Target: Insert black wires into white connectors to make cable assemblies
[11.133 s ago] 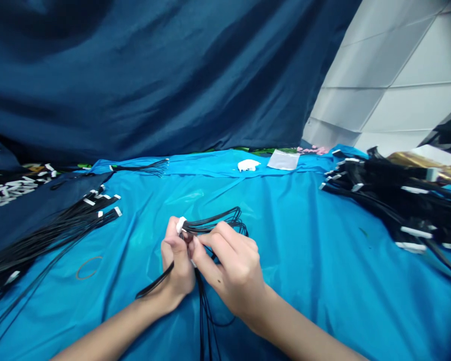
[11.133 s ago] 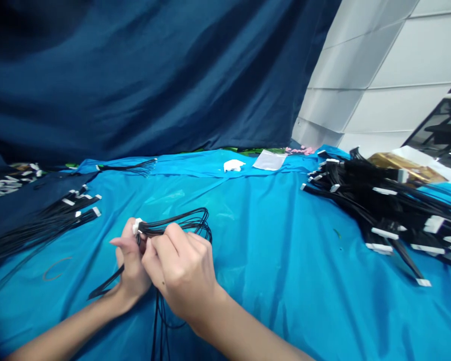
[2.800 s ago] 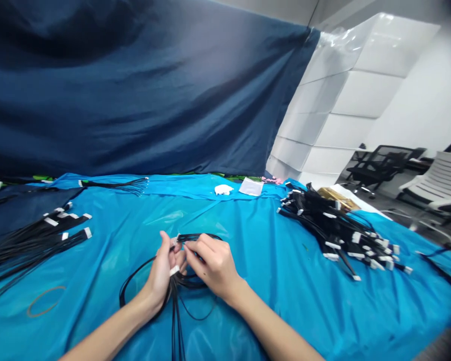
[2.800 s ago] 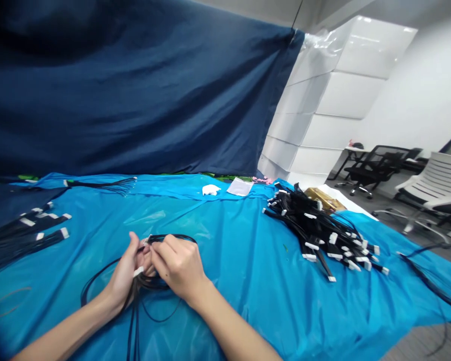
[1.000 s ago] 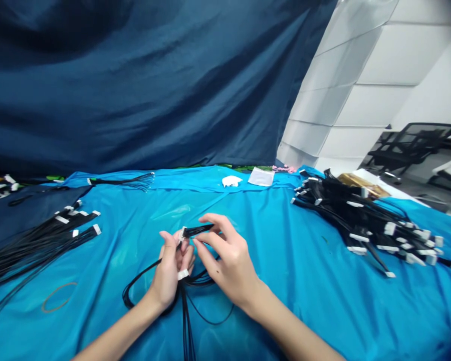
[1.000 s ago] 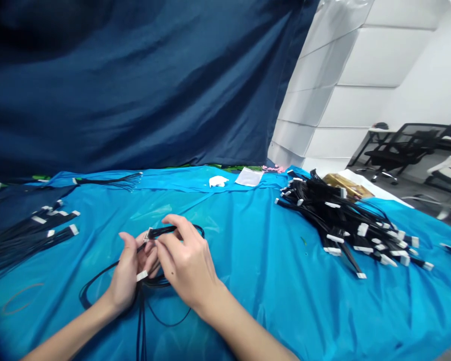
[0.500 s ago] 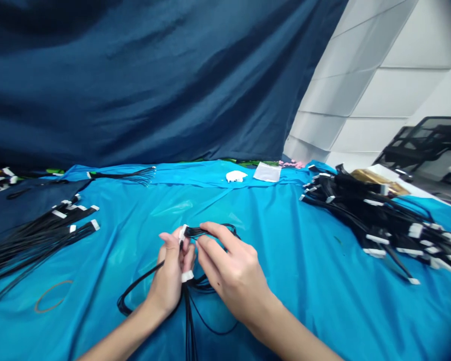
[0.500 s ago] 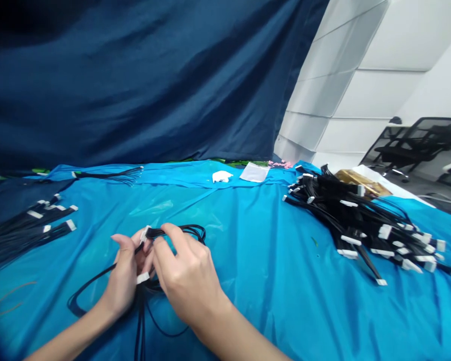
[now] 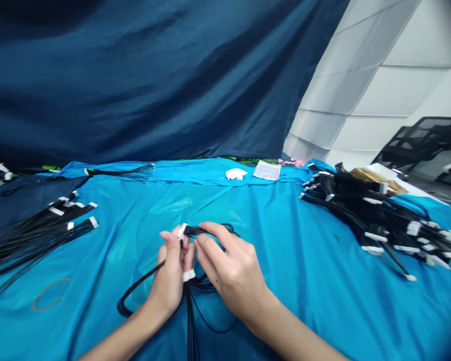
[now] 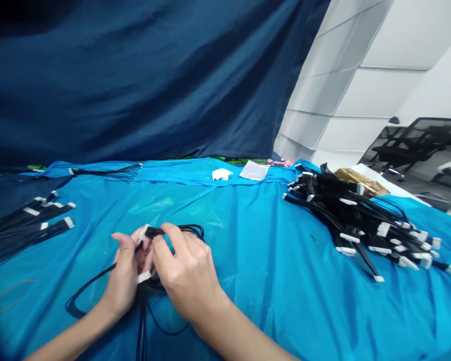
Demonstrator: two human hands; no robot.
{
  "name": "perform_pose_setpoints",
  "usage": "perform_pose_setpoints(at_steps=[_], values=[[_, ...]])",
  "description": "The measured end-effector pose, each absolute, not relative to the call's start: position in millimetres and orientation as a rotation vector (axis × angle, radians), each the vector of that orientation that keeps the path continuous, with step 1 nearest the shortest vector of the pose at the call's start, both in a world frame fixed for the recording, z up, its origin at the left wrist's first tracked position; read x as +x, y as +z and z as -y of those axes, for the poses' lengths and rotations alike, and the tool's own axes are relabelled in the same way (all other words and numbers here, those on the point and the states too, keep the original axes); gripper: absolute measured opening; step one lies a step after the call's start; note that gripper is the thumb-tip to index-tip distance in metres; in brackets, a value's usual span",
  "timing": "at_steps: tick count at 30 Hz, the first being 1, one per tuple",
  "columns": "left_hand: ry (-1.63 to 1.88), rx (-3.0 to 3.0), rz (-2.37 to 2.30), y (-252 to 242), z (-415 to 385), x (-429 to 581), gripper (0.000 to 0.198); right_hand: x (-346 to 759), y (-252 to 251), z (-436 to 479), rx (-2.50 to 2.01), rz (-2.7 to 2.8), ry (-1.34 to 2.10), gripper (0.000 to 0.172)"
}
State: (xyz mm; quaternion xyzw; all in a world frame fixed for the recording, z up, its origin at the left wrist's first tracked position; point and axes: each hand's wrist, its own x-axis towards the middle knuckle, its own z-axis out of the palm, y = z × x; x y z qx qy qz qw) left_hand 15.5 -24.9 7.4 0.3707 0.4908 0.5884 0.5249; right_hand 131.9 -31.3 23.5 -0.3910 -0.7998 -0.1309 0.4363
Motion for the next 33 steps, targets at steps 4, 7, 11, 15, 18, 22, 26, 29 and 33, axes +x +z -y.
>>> perform_pose_setpoints(at_steps=[4,7,11,15,18,22,26,29,33], values=[[1.441,0.883,-1.200,8.5,25.0,16.7,0.055,130.1,24.9,32.4,-0.988,1.962,-0.305,0.020],[1.461,0.880,-1.219,9.1,24.8,17.8,0.057,129.3,24.6,32.7,-1.007,1.945,-0.275,0.020],[1.458,0.878,-1.221,6.6,25.0,17.5,0.057,128.5,23.5,33.2,-1.030,1.923,-0.248,0.018],[1.456,0.851,-1.234,4.7,25.7,16.6,0.057,127.8,23.8,34.3,-1.040,1.922,-0.262,0.018],[1.431,0.817,-1.213,6.5,25.9,17.3,0.057,127.5,24.1,34.4,-1.036,1.907,-0.272,0.020],[1.338,0.783,-1.109,10.8,25.2,18.8,0.057,128.1,21.9,33.0,-1.014,1.894,-0.252,0.020],[1.307,0.830,-1.021,12.9,23.2,18.7,0.054,130.0,18.4,30.8,-0.980,1.927,-0.227,0.021],[1.295,0.863,-1.003,13.3,21.8,18.1,0.053,132.0,17.1,28.8,-0.941,1.964,-0.220,0.022],[1.289,0.910,-1.063,12.6,20.2,17.4,0.054,133.6,16.4,26.0,-0.883,1.998,-0.273,0.020]])
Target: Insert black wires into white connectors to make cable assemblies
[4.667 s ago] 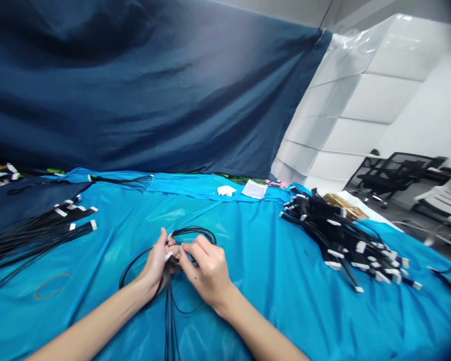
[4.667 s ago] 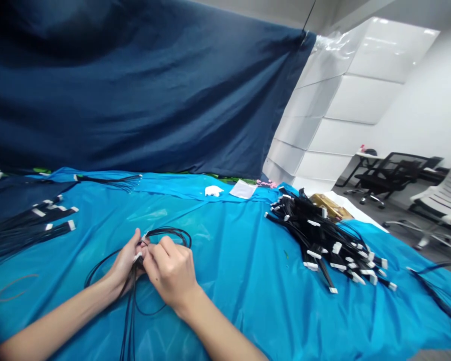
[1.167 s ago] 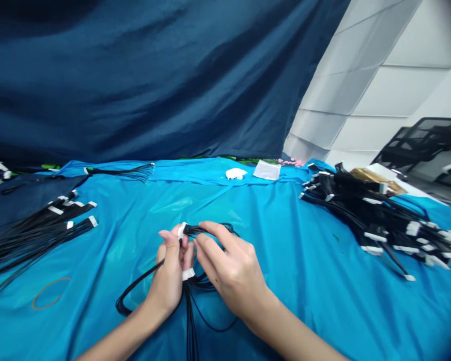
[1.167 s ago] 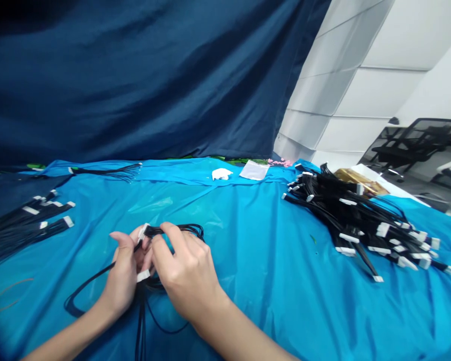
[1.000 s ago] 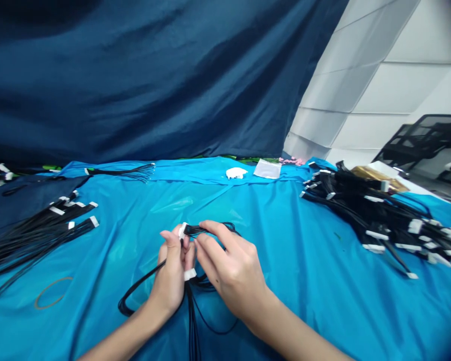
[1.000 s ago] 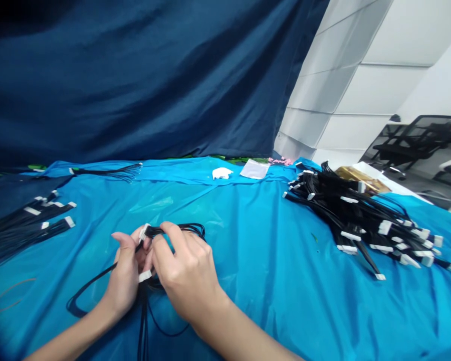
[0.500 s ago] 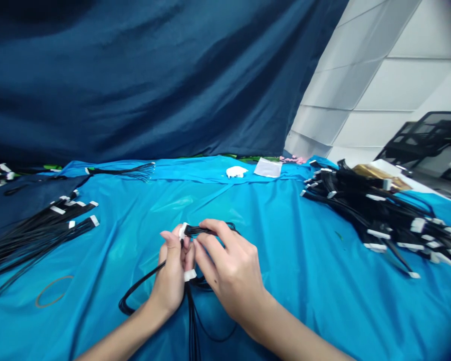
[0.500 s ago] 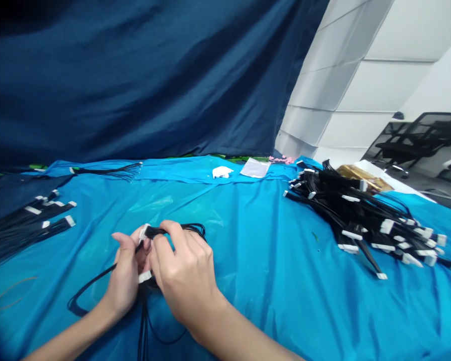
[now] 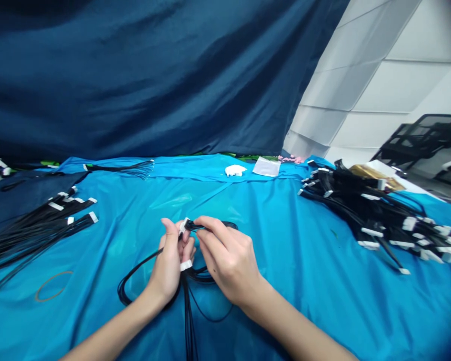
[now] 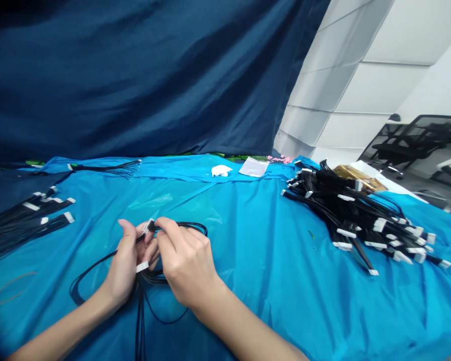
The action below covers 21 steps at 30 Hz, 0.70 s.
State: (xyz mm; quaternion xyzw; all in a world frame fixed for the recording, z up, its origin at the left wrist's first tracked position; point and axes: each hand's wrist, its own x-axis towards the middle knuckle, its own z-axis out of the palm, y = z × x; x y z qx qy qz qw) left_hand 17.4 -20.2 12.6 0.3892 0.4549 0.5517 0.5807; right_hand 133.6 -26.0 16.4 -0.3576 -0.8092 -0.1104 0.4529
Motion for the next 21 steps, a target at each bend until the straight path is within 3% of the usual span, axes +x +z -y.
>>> perform_pose_setpoints(at_steps=[21], values=[[1.235,1.275,-1.308,12.4,15.9,7.3,0.055,134.9,15.7,23.2,-0.750,2.025,-0.462,0.017]])
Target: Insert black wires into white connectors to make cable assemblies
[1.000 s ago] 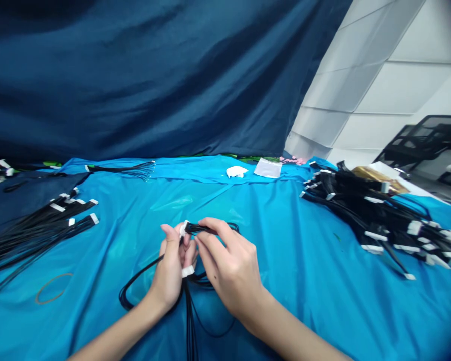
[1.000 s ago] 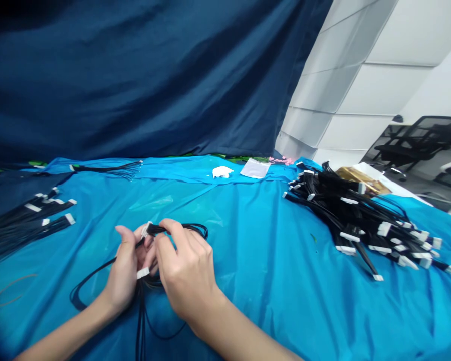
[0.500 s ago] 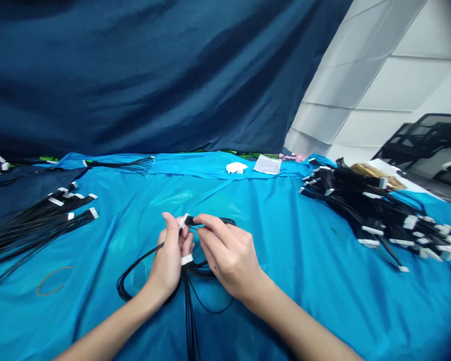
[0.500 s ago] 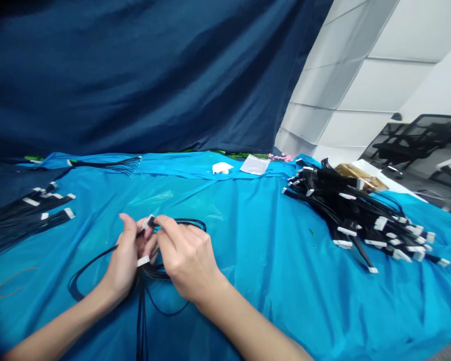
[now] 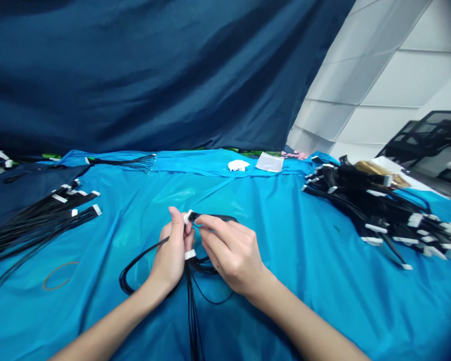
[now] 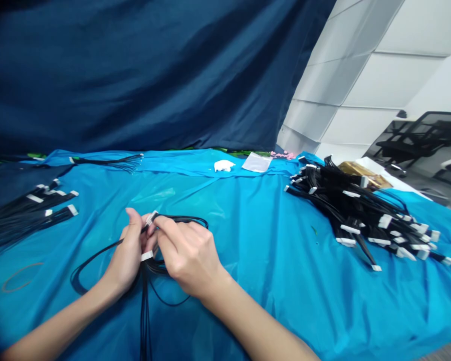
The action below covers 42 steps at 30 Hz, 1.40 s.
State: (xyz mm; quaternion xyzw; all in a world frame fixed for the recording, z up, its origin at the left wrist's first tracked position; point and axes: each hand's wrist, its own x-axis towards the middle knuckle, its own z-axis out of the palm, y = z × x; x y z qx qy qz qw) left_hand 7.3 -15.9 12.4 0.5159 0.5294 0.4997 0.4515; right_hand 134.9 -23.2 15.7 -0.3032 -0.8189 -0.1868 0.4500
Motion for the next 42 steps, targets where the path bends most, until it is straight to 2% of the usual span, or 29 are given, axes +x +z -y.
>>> perform_pose_setpoints(at_steps=[7,13,22,33,42], values=[[1.235,1.236,-1.399,16,15,8,0.055,134,15,24,-0.708,2.012,-0.460,0.019],[1.204,1.232,-1.288,15,15,9,0.055,135,15,23,-0.712,2.005,-0.471,0.017],[1.182,1.292,-1.359,16,14,9,0.054,135,15,24,-0.733,2.062,-0.493,0.025],[1.169,1.416,-1.424,27,19,11,0.056,136,15,23,-0.770,2.040,-0.454,0.020],[1.126,1.336,-1.276,14,14,8,0.057,134,15,26,-0.772,2.021,-0.380,0.021]])
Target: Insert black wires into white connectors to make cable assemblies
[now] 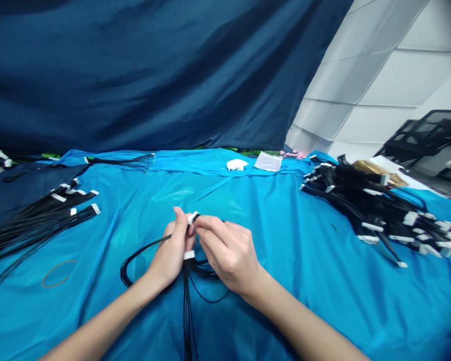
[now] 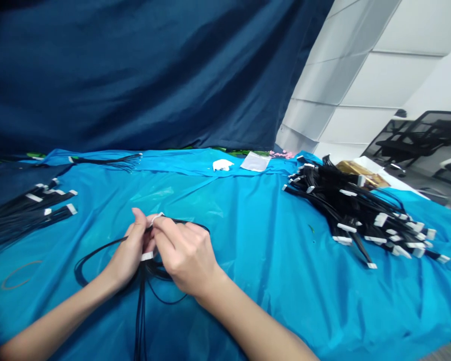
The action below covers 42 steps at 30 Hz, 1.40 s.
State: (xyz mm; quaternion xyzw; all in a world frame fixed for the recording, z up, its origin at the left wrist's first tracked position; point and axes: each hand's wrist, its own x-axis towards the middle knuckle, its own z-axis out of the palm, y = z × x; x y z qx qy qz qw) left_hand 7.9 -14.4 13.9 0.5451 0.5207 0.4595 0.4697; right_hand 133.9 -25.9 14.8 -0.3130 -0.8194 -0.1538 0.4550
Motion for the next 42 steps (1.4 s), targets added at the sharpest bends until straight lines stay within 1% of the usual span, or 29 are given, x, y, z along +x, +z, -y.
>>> perform_pose_setpoints(at_steps=[7,16,21,26,31,34,39,42], values=[[1.122,1.127,-1.112,16,11,7,0.055,134,17,25,-0.770,1.974,-0.255,0.018],[1.187,0.860,-1.010,26,14,12,0.051,133,18,25,-0.758,1.880,-0.186,0.009],[1.189,0.841,-1.014,26,12,9,0.056,134,24,27,-0.783,1.742,-0.119,0.009],[1.298,0.768,-1.088,32,8,6,0.056,134,28,28,-0.832,1.577,0.117,0.008],[1.372,0.677,-1.103,33,3,4,0.054,138,36,28,-0.876,1.233,0.415,0.004],[1.346,0.641,-1.119,32,2,2,0.053,143,42,25,-0.884,1.094,0.463,0.008],[1.267,0.557,-1.137,30,-1,0,0.055,156,43,13,-0.898,0.955,0.387,0.016],[1.244,0.522,-1.174,29,-2,-1,0.056,162,42,7,-0.915,0.917,0.365,0.017]])
